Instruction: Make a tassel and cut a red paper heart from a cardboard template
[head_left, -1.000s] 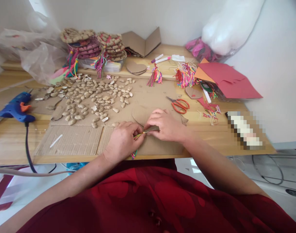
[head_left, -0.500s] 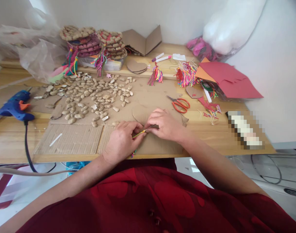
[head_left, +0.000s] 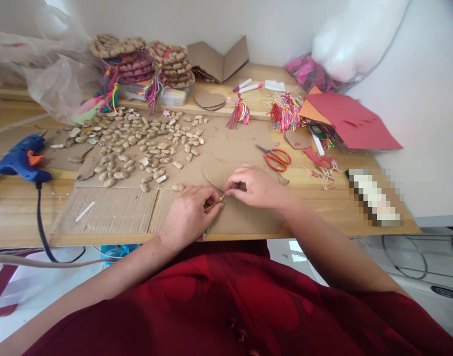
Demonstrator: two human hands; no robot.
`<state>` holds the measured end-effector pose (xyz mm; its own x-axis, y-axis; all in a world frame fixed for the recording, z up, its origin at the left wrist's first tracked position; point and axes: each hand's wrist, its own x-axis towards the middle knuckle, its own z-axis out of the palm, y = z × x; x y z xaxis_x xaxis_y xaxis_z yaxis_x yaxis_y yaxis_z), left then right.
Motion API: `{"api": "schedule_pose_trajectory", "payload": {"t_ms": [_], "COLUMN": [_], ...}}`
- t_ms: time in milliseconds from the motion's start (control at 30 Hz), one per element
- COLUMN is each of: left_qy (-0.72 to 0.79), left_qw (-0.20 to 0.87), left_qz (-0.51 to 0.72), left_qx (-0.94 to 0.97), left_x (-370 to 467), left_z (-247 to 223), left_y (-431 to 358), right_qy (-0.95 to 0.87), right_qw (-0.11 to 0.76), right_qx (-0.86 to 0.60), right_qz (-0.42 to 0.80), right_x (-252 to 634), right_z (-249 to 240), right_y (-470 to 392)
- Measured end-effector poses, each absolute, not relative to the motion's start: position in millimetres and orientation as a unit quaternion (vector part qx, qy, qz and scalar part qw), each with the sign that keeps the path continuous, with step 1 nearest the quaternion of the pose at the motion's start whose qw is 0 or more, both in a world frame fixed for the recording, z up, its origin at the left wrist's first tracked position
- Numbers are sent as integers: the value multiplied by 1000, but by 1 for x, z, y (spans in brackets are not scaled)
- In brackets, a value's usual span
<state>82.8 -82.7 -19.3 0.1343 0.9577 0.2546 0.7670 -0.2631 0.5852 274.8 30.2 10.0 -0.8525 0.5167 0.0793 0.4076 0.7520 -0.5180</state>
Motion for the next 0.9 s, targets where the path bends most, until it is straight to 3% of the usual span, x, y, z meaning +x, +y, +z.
{"api": "schedule_pose_trajectory", "payload": {"t_ms": [900], "left_qy": [488], "left_qw": [191], "left_qz": [349], "left_qx": [777], "left_x": [84], "left_z": [-26], "left_y": [-84], "right_qy": [-864], "right_qw": [92], "right_qx": [-367], "right_qz": [333], "right_x": [257], "right_z": [15], "right_y": [47]}}
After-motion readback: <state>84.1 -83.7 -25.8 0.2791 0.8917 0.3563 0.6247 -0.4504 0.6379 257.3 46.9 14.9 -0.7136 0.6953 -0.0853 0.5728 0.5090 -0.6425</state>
